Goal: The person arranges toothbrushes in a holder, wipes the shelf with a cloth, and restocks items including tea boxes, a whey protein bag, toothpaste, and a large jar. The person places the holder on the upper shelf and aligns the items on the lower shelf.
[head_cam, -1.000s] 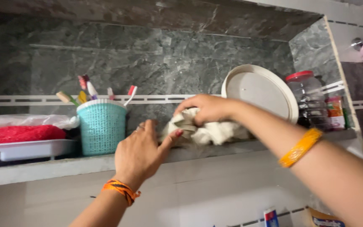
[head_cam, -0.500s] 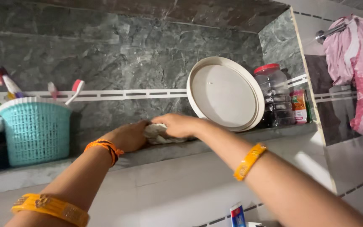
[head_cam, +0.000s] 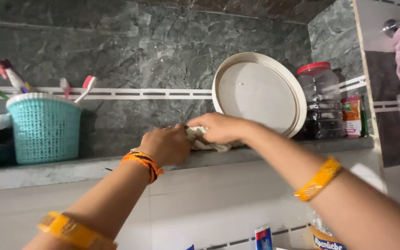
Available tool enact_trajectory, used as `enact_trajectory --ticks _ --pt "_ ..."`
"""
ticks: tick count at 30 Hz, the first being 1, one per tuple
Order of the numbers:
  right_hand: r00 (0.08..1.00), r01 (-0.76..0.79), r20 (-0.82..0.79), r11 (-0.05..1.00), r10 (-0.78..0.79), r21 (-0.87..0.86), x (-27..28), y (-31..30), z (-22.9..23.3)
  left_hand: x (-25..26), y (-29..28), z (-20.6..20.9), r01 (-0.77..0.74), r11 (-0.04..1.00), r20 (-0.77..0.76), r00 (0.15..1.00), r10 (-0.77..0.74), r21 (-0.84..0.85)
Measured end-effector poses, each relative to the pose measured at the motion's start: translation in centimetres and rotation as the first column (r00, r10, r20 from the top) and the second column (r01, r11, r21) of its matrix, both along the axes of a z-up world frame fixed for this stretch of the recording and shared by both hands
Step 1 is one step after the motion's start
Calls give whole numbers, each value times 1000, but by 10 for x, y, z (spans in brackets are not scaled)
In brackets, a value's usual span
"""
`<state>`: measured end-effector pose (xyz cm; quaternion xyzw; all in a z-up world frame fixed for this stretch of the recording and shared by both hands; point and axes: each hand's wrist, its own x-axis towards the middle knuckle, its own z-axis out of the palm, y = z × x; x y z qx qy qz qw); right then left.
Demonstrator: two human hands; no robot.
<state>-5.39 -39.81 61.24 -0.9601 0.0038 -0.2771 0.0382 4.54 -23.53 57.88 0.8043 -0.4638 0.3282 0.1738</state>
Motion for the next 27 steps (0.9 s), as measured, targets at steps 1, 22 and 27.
enact_trajectory --ticks 1,22,27 --pt "998 -22 53 997 26 -68 15 4 -4 6 0 -1 12 1000 -37 999 -13 -28" --pt "978 -184 91 981 190 -65 55 28 -6 5 54 23 -61 996 -79 995 66 60" --pt "942 -327 50 939 333 -107 39 35 -8 -5 66 21 -144 989 14 989 145 -30"
